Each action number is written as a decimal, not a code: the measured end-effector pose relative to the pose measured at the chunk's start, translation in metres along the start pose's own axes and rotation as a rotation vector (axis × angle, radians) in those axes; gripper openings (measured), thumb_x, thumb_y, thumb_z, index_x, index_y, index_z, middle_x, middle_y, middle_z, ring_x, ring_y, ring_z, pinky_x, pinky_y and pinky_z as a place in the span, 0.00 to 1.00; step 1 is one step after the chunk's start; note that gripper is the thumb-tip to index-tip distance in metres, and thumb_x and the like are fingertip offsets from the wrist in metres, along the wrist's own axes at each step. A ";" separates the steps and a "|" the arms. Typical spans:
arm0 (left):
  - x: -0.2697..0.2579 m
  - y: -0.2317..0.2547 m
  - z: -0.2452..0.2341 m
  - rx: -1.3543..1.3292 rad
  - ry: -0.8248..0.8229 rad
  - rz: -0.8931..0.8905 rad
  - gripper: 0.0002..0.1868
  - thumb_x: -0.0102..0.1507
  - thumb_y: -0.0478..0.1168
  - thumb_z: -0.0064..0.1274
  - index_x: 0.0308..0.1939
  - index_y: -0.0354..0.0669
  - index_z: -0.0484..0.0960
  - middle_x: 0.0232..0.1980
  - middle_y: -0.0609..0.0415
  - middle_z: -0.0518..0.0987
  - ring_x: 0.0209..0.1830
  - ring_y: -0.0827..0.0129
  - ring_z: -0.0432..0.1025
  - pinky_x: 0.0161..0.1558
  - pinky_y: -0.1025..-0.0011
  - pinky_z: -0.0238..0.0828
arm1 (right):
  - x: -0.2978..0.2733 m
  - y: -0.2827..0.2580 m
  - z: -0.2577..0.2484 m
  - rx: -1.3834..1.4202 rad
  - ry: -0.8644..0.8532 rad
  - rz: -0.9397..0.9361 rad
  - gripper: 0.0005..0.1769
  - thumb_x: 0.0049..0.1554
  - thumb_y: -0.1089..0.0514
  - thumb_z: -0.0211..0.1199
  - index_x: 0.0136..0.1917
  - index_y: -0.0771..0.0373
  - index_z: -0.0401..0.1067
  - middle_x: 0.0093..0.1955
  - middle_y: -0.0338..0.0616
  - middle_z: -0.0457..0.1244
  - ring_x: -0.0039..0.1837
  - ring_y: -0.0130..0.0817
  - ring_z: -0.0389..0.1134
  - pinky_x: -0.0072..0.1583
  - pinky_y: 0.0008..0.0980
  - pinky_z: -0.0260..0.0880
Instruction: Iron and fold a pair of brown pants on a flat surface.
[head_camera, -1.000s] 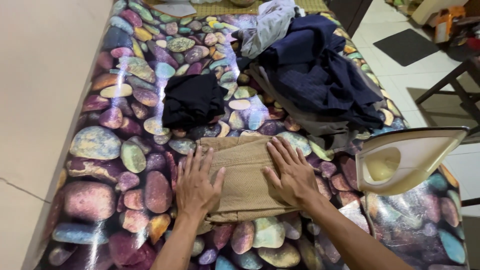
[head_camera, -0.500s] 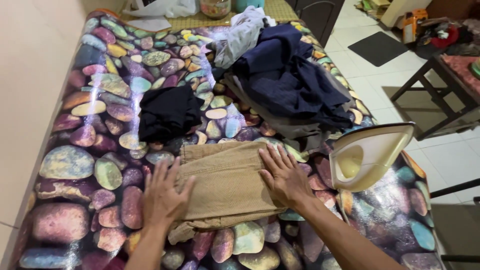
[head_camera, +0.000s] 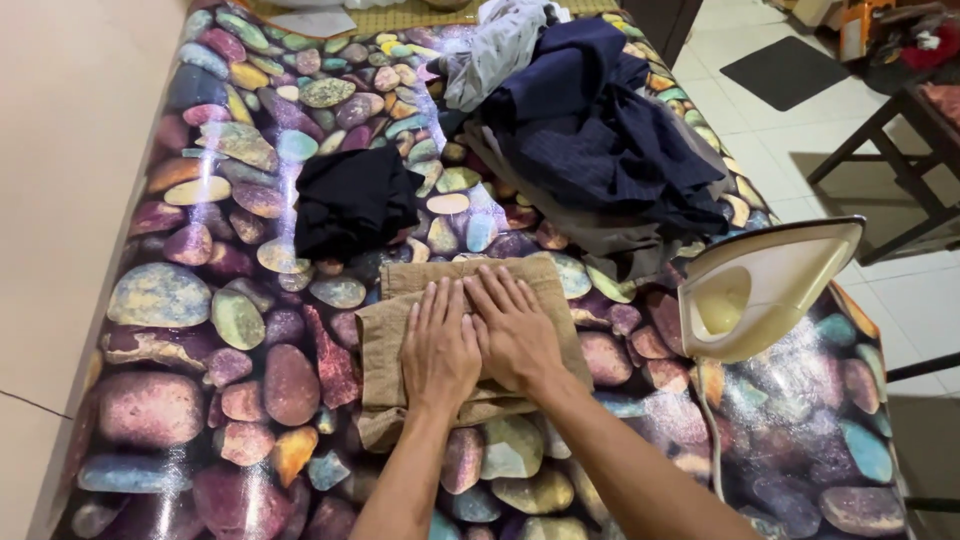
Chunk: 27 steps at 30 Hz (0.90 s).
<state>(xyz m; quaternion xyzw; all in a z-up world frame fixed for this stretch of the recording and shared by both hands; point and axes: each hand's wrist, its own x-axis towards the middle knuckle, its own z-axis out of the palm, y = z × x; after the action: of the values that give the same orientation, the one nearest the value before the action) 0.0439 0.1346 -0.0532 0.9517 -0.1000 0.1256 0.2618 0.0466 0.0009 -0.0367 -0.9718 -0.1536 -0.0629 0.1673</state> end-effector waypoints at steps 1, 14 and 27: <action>0.003 0.000 -0.007 0.000 0.003 -0.003 0.30 0.71 0.47 0.34 0.76 0.41 0.61 0.80 0.48 0.60 0.82 0.57 0.51 0.79 0.57 0.39 | 0.002 0.000 -0.003 -0.001 -0.001 -0.004 0.33 0.67 0.46 0.41 0.82 0.58 0.49 0.85 0.49 0.41 0.85 0.47 0.37 0.80 0.46 0.33; -0.002 -0.034 -0.021 0.185 -0.045 -0.075 0.34 0.68 0.60 0.37 0.77 0.56 0.60 0.81 0.48 0.55 0.83 0.55 0.46 0.78 0.50 0.33 | -0.024 0.028 -0.011 -0.252 -0.025 0.084 0.39 0.64 0.32 0.33 0.83 0.46 0.44 0.86 0.40 0.39 0.85 0.37 0.36 0.80 0.45 0.30; -0.010 -0.102 -0.065 0.169 0.046 -0.212 0.31 0.71 0.53 0.32 0.76 0.44 0.62 0.83 0.46 0.54 0.84 0.56 0.46 0.79 0.49 0.34 | -0.042 0.068 -0.020 -0.099 0.022 0.221 0.39 0.67 0.37 0.38 0.84 0.57 0.41 0.86 0.52 0.36 0.86 0.50 0.35 0.81 0.48 0.33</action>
<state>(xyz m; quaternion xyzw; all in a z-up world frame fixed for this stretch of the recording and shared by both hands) 0.0487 0.2562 -0.0504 0.9725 0.0179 0.1268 0.1945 0.0271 -0.0788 -0.0460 -0.9891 -0.0406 -0.0623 0.1268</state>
